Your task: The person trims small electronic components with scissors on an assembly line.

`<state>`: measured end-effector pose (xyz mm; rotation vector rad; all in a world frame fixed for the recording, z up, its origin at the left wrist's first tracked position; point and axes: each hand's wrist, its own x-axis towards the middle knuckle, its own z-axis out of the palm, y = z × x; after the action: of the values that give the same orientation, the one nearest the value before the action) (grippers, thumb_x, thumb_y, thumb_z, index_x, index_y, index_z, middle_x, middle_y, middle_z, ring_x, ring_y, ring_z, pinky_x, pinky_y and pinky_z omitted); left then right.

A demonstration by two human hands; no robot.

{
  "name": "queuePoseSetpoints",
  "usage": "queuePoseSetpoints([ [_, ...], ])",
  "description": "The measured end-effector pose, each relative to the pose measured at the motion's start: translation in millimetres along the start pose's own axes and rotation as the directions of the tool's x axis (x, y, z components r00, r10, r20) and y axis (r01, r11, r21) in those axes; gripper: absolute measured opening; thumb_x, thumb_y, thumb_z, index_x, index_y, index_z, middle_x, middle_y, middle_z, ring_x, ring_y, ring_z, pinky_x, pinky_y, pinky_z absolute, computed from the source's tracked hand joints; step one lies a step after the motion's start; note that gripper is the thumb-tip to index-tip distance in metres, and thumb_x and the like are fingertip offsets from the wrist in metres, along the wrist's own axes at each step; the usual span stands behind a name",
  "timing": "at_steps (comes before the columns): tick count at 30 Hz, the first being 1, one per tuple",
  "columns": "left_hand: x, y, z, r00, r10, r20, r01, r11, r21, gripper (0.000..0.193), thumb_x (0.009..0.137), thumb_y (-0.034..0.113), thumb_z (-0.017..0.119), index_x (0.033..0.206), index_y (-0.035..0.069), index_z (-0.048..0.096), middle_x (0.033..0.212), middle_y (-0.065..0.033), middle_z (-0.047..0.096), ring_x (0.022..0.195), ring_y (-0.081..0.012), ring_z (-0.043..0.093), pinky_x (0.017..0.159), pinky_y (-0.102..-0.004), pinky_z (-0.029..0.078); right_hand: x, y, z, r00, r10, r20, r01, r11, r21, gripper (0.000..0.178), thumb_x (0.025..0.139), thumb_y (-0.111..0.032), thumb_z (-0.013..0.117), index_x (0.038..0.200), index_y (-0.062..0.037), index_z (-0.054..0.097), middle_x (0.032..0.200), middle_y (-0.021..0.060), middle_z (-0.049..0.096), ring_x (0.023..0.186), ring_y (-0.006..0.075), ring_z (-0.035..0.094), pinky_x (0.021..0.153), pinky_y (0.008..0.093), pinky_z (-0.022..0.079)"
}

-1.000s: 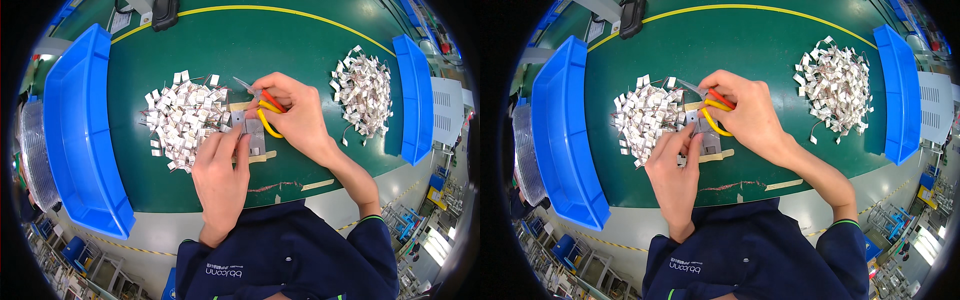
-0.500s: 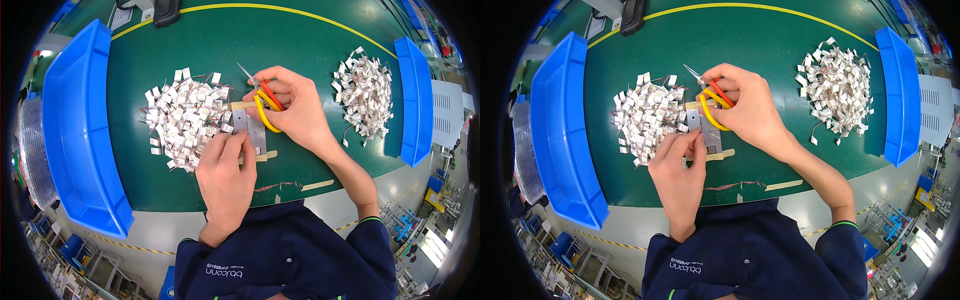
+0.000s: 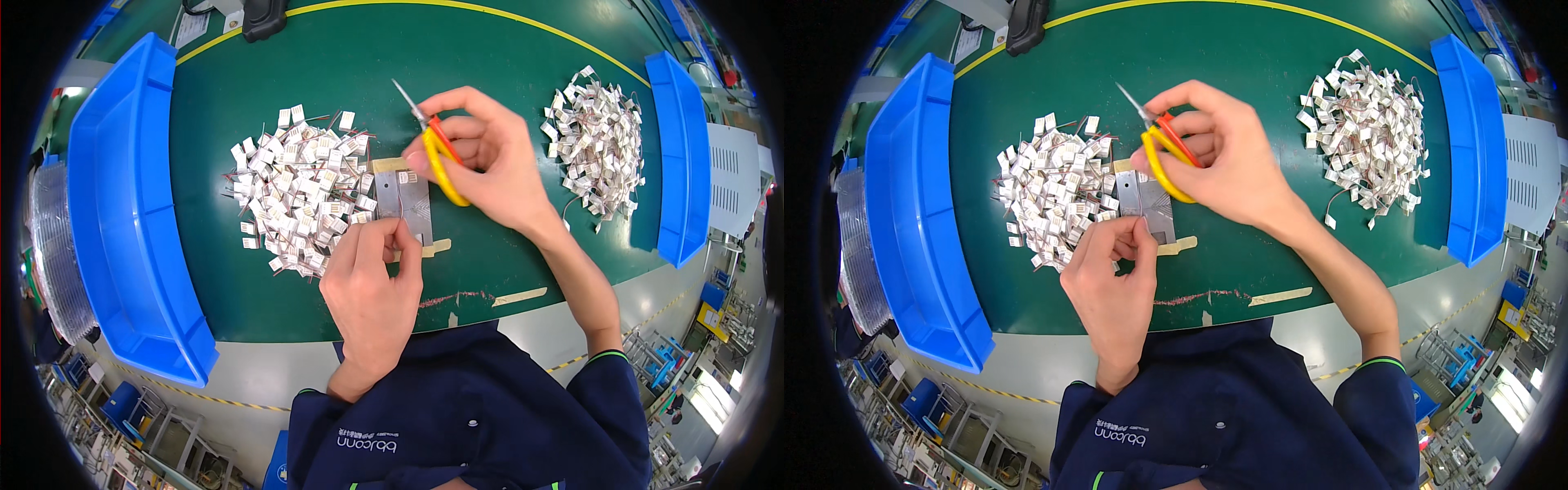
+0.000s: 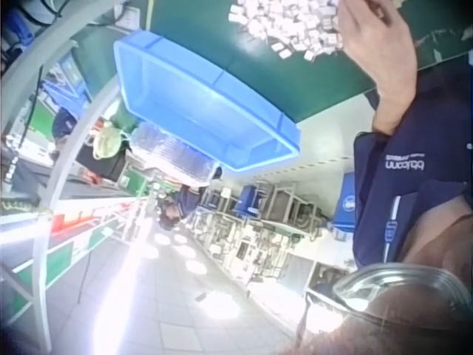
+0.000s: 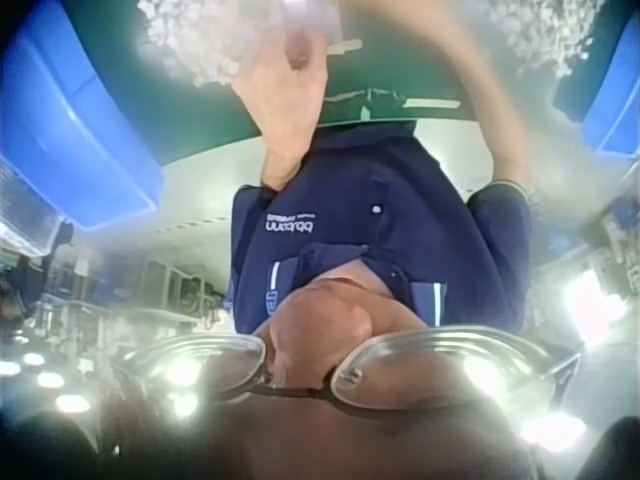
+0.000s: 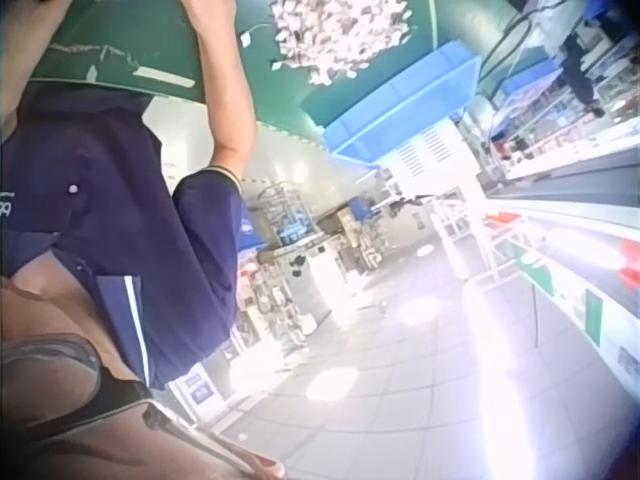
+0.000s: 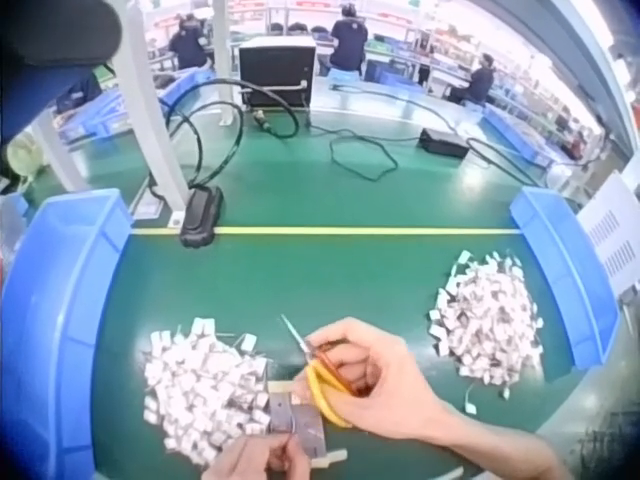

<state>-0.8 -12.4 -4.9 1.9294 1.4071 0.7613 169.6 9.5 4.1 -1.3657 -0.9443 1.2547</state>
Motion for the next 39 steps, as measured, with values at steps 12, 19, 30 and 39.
queuePoseSetpoints([
  [12,-2,-2,1,1.0,0.011,0.002,-0.011,1.0,0.003,0.02,0.069,-0.002,0.071,0.075,0.006,0.054,0.064,-0.0043,0.056,0.055,-0.0199,0.056,0.049,-0.0326,0.045,3,-17,-43,0.766,0.46,0.449,-0.418,0.887,-0.196,0.016,0.079,-0.001,0.065,0.09,0.0096,0.066,0.078,0.0149,0.07,0.058,0.0137,0.065,0.058,0.0219,0.05],
  [19,-2,-2,1,1.0,-0.001,0.003,0.001,1.0,-0.002,0.021,0.068,-0.002,0.072,0.074,0.006,0.053,0.064,-0.0042,0.056,0.055,-0.0202,0.056,0.049,-0.0326,0.044,3,-13,-39,0.746,0.504,0.436,-0.438,0.864,-0.25,0.015,0.08,-0.007,0.066,0.088,0.0049,0.069,0.069,0.0085,0.067,0.053,0.0077,0.058,0.047,0.0197,0.039],
  [30,-2,-2,-1,1.0,0.017,0.017,-0.017,1.0,-0.022,0.02,0.069,-0.002,0.071,0.075,0.006,0.053,0.065,-0.0042,0.056,0.056,-0.02,0.058,0.049,-0.0324,0.045,9,-13,-30,0.741,0.523,0.422,-0.464,0.852,-0.241,0.017,0.075,0.001,0.065,0.089,0.0084,0.07,0.069,0.0124,0.068,0.056,0.0121,0.063,0.054,0.0206,0.047],
  [39,-2,0,-3,1.0,0.018,0.014,-0.018,1.0,-0.022,0.019,0.068,-0.003,0.071,0.074,0.005,0.054,0.064,-0.0038,0.056,0.054,-0.0187,0.056,0.049,-0.0306,0.045,5,-28,-27,0.734,0.578,0.357,-0.514,0.816,-0.267,0.016,0.078,0.0,0.065,0.091,0.0085,0.07,0.065,0.0118,0.066,0.039,0.0109,0.054,0.033,0.0209,0.038],
])
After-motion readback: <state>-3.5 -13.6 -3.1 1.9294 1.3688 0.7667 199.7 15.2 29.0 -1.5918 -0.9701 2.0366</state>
